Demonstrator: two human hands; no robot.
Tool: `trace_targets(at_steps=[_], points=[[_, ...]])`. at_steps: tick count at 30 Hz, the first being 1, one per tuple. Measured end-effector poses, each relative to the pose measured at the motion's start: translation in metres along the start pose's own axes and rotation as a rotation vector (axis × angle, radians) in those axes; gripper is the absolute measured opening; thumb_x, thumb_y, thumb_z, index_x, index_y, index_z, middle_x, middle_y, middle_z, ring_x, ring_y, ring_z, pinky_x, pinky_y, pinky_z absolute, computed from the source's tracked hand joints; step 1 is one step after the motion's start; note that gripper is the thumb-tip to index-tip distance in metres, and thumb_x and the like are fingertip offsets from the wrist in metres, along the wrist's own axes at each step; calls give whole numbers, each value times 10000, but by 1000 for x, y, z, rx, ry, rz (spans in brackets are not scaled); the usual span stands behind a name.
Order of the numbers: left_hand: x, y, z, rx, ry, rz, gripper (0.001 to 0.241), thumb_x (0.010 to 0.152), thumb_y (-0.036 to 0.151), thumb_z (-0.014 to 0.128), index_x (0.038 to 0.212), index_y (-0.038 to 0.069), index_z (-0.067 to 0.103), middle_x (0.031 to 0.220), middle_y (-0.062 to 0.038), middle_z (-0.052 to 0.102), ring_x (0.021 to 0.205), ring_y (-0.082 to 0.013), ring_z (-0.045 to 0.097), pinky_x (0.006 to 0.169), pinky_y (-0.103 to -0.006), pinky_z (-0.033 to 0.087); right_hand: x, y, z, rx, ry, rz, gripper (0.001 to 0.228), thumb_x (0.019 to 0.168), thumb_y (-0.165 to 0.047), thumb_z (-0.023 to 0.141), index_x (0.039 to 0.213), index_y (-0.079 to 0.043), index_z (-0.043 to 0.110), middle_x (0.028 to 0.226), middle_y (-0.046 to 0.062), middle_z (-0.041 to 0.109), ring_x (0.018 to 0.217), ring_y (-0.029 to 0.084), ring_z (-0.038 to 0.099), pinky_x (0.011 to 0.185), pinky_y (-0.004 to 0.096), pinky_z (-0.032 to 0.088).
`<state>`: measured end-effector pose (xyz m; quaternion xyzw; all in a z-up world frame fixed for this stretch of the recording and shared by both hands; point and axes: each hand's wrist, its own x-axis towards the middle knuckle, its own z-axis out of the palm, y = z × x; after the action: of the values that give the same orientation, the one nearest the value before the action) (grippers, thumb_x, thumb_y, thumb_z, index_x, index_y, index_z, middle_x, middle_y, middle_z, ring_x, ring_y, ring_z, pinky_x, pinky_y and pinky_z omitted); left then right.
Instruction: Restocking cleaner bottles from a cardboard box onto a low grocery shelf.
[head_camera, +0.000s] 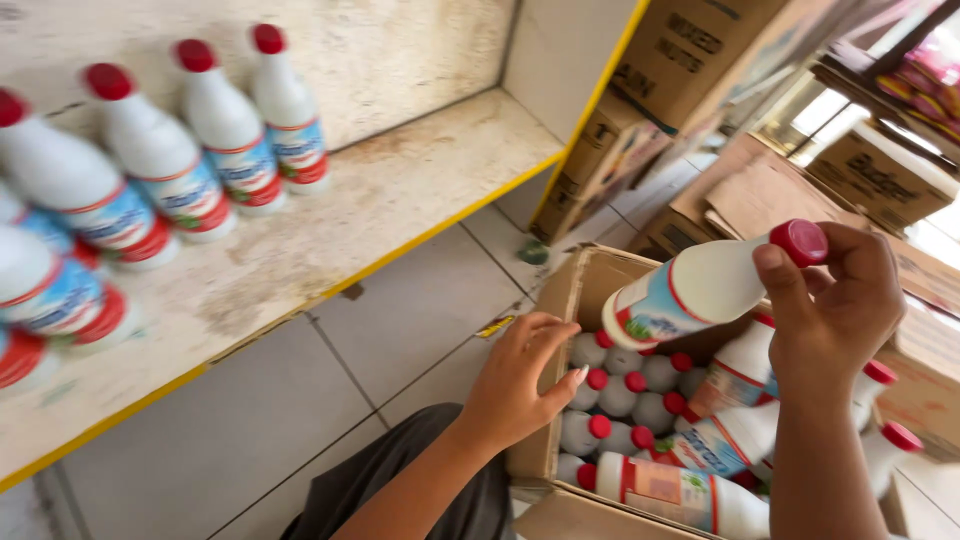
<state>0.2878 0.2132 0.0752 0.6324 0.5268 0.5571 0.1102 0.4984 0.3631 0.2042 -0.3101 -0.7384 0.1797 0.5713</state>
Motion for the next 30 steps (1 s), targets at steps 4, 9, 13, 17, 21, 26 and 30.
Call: trace_targets(at_steps=[4,9,13,17,21,26,30], points=[[-26,7,-54,45,164,-105,624,893,323,779,1420,82,550,1349,-161,551,1207,-323,605,1015,-446,510,-10,-51,74,354,-205,28,279,1065,-106,808,1201,28,604,1124,45,683,1024,77,660,925,233,568],[-65,1,-139,207,321,-156,920,716,442,881,1394,-22,465,1264,-203,573,1174,-388,581,971,-476,471,-41,-139,192,363,-531,125,331,891,-143,809,1116,24,632,1040,73,732,909,118,701,798,272,589],[-104,-36,-211,188,394,-312,889,730,435,873,1407,6,489,1282,-202,612,1201,-385,601,985,-447,503,-64,-190,288,275,-573,-91,325,839,-153,856,1031,46,685,972,104,667,842,146,674,719,293,599],[-132,-80,-264,522,582,-284,819,800,354,851,1426,-22,480,1318,-228,611,1216,-400,586,1019,-472,478,-81,-212,380,463,-588,-61,357,837,-185,859,1015,43,649,959,96,661,839,147,661,720,298,591],[-149,-91,-283,895,571,-374,788,827,224,772,1480,-45,422,1455,-246,509,1279,-383,542,1007,-478,459,-90,-226,449,402,-488,-230,352,842,-195,892,995,23,661,937,112,653,784,189,647,712,330,539],[-151,-107,-290,943,367,-428,779,835,254,748,1488,-2,409,1502,-223,459,1320,-351,516,952,-490,453,-93,-248,490,362,-447,-280,342,854,-199,888,945,7,630,937,110,613,748,194,627,661,336,533],[-147,-111,-286,930,413,-421,747,820,226,727,1472,4,437,1513,-245,444,1346,-374,503,965,-518,438,-91,-245,498,292,-415,-294,362,867,-208,886,960,16,616,923,117,598,725,205,619,641,349,536]])
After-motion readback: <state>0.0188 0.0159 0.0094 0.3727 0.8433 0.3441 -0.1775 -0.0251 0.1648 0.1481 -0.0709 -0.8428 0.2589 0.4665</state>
